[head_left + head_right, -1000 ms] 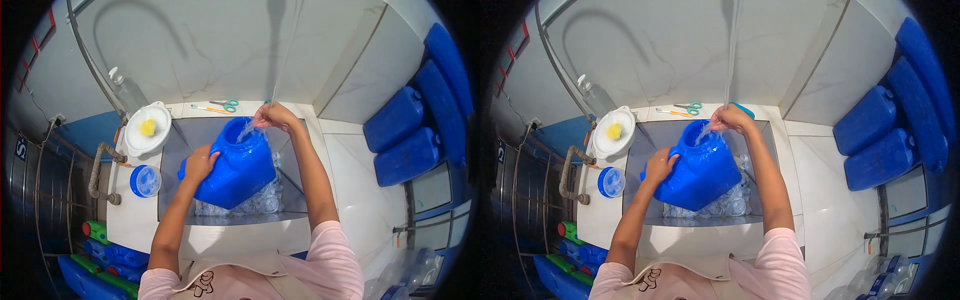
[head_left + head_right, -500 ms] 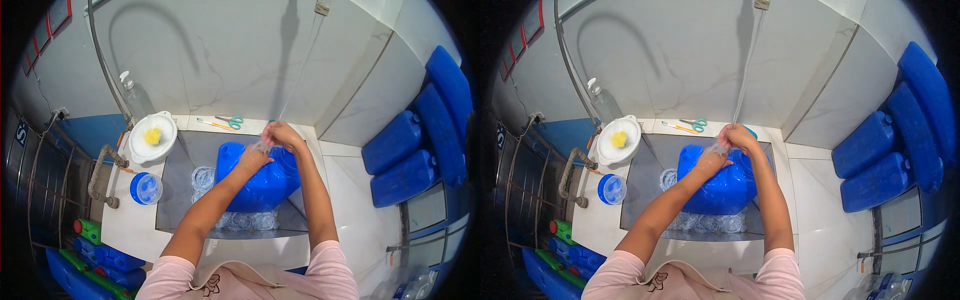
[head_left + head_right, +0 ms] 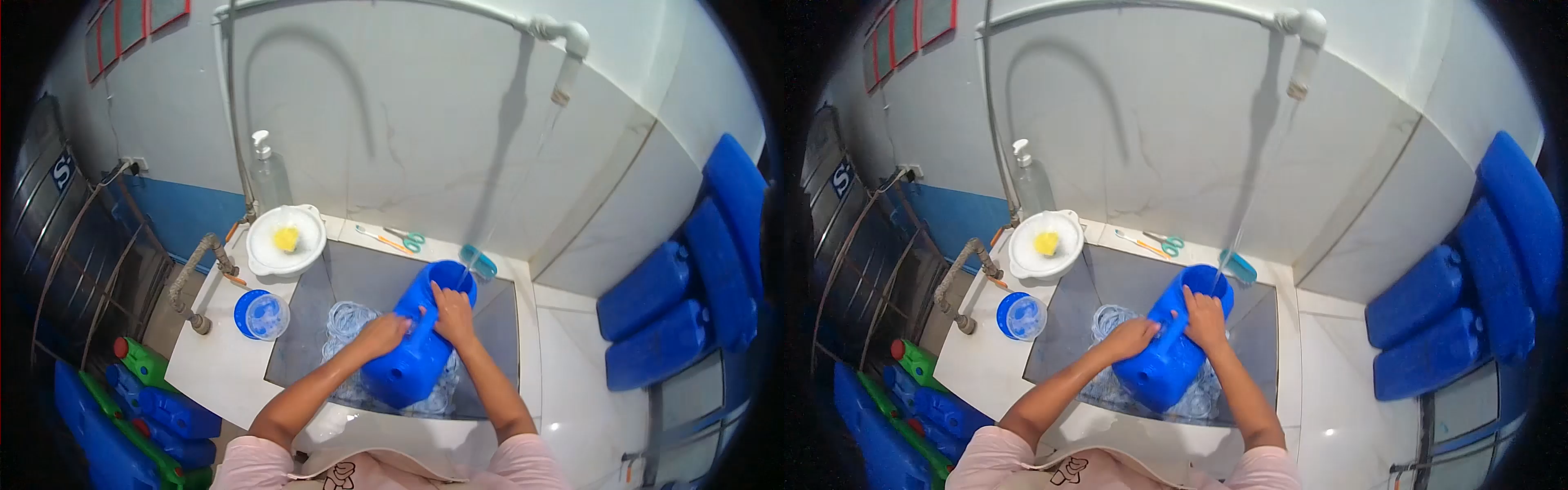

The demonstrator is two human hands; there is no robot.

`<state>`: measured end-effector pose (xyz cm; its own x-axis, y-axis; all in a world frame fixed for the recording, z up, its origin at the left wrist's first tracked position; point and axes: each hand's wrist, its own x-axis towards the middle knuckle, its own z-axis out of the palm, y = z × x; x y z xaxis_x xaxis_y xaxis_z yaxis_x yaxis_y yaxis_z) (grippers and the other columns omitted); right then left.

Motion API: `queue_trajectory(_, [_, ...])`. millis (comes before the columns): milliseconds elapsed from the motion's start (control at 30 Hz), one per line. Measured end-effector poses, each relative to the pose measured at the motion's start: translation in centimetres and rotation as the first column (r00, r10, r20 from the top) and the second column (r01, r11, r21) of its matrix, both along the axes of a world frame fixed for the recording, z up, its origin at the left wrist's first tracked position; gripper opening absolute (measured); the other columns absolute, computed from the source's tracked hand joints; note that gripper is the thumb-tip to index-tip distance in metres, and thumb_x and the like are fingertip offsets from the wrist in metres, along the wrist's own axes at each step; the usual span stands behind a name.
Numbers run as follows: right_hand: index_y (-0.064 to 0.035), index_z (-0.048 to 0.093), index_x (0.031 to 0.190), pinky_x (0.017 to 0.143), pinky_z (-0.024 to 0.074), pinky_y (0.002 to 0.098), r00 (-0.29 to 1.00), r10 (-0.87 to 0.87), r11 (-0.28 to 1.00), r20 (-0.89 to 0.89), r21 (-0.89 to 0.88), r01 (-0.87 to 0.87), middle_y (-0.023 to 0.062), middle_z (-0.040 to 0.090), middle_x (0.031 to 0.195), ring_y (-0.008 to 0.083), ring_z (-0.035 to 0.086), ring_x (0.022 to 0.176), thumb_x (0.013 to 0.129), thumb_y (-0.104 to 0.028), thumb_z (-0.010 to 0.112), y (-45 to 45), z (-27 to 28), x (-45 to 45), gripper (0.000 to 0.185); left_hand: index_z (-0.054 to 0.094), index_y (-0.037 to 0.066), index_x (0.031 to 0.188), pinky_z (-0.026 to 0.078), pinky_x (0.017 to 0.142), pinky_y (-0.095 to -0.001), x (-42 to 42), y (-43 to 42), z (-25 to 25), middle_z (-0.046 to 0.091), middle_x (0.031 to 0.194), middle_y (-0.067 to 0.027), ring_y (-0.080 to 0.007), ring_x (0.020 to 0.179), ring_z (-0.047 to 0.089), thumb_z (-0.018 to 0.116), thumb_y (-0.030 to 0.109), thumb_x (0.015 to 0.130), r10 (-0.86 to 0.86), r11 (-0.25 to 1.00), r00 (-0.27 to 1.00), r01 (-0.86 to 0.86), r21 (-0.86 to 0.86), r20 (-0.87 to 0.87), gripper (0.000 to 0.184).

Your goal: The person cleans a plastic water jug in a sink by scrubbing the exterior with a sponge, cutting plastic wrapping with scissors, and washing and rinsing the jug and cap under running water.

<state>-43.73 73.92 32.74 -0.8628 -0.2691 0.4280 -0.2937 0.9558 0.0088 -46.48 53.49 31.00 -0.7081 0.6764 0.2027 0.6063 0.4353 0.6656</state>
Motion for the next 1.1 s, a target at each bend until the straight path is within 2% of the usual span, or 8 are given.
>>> queue_trajectory(167, [0.0017, 0.053, 0.117, 0.059, 0.0401, 0.0389, 0.987, -0.162, 0.986, 0.002, -0.041, 0.162, 0.0123, 0.058, 0.074, 0.0270, 0.058, 0.068, 0.070, -0.045, 0.067, -0.1, -0.2, 0.7, 0.068, 0.059, -0.002, 0.103, 0.042, 0.089, -0.0412, 3.0, -9.0, -3.9, 0.059, 0.105, -0.0235, -0.0353, 0.104, 0.055, 0.043, 0.034, 0.092, 0.446, 0.855, 0.724, -0.518, -0.012, 0.526, 0.040])
queue_trajectory(367, [0.0016, 0.055, 0.117, 0.057, 0.0436, 0.0408, 0.936, -0.113, 0.982, -0.334, -0.180, 0.055, 0.0135, 0.058, 0.069, 0.0286, 0.059, 0.062, 0.071, -0.035, 0.068, -4.3, 11.7, -2.2, 0.060, 0.055, -0.002, 0.110, 0.040, 0.092, -0.0423, -0.4, -14.1, -14.1, 0.061, 0.106, -0.0198, -0.0344, 0.107, 0.055, 0.039, 0.042, 0.093, 0.519, 0.784, 0.677, -0.620, 0.025, 0.522, 0.050])
queue_trajectory(467, [-0.0027, 0.059, 0.114, 0.069, 0.0485, 0.0411, 0.863, -0.173, 0.943, -0.474, -0.332, 0.007, 0.0168, 0.064, 0.082, 0.0312, 0.063, 0.074, 0.070, -0.034, 0.070, -2.6, 19.7, -2.3, 0.055, 0.054, 0.003, 0.116, 0.042, 0.091, -0.0416, -2.3, -15.1, -10.7, 0.062, 0.108, -0.0138, -0.0281, 0.108, 0.056, 0.037, 0.046, 0.094, 0.302, 0.646, 0.361, -0.758, 0.089, 0.882, 0.051])
queue_trajectory(533, [-0.0042, 0.061, 0.112, 0.072, 0.0493, 0.0409, 0.843, -0.195, 0.929, -0.501, -0.370, -0.005, 0.0174, 0.065, 0.088, 0.0322, 0.064, 0.079, 0.070, -0.034, 0.070, -1.6, 22.7, -2.2, 0.052, 0.050, 0.009, 0.122, 0.044, 0.090, -0.0417, -0.6, -14.8, -3.3, 0.059, 0.114, -0.0096, -0.0222, 0.110, 0.054, 0.035, 0.050, 0.094, -0.299, 0.510, 0.375, -0.714, 0.479, 0.878, 0.053])
queue_trajectory(767, [-0.0067, 0.064, 0.108, 0.078, 0.0486, 0.0418, 0.884, -0.462, 0.846, 0.074, -0.262, 0.464, 0.0205, 0.063, 0.099, 0.0353, 0.062, 0.091, 0.068, -0.030, 0.063, -1.7, 22.1, -4.1, 0.046, 0.047, 0.006, 0.124, 0.051, 0.078, -0.0381, 8.4, -18.1, 1.2, 0.061, 0.111, -0.0087, -0.0198, 0.091, 0.061, 0.046, 0.052, 0.089, -0.397, 0.458, 0.179, -0.811, 0.363, 0.900, 0.058])
queue_trajectory(900, [-0.0064, 0.067, 0.100, 0.078, 0.0477, 0.0415, 0.860, -0.507, 0.775, -0.066, -0.472, 0.420, 0.0204, 0.065, 0.092, 0.0365, 0.062, 0.090, 0.071, -0.032, 0.062, -1.3, 21.1, -3.9, 0.039, 0.046, 0.007, 0.125, 0.053, 0.073, -0.0303, 6.1, -25.4, 8.3, 0.059, 0.107, -0.0102, -0.0175, 0.090, 0.061, 0.049, 0.049, 0.089, -0.063, 0.455, 0.528, -0.740, 0.496, 0.847, 0.055])
queue_trajectory(1000, [-0.0057, 0.066, 0.102, 0.075, 0.0473, 0.0403, 0.969, -0.186, 0.732, -0.160, -0.680, 0.028, 0.0210, 0.065, 0.091, 0.0349, 0.063, 0.088, 0.078, -0.028, 0.055, -0.7, 22.9, -2.5, 0.034, 0.047, 0.007, 0.123, 0.053, 0.073, -0.0283, 5.1, -23.3, 9.6, 0.059, 0.106, -0.0088, -0.0162, 0.092, 0.061, 0.049, 0.048, 0.089, -0.046, 0.276, 0.702, -0.675, 0.685, 0.711, 0.054])
queue_trajectory(1100, [-0.0046, 0.066, 0.097, 0.075, 0.0473, 0.0407, 0.934, -0.356, 0.725, 0.004, -0.629, 0.279, 0.0213, 0.065, 0.086, 0.0349, 0.063, 0.085, 0.078, -0.029, 0.055, -1.2, 23.5, -3.0, 0.033, 0.049, 0.007, 0.121, 0.053, 0.074, -0.0287, 6.8, -20.1, 4.9, 0.059, 0.106, -0.0088, -0.0152, 0.093, 0.060, 0.049, 0.047, 0.090, -0.144, 0.202, 0.491, -0.835, 0.511, 0.859, 0.051])
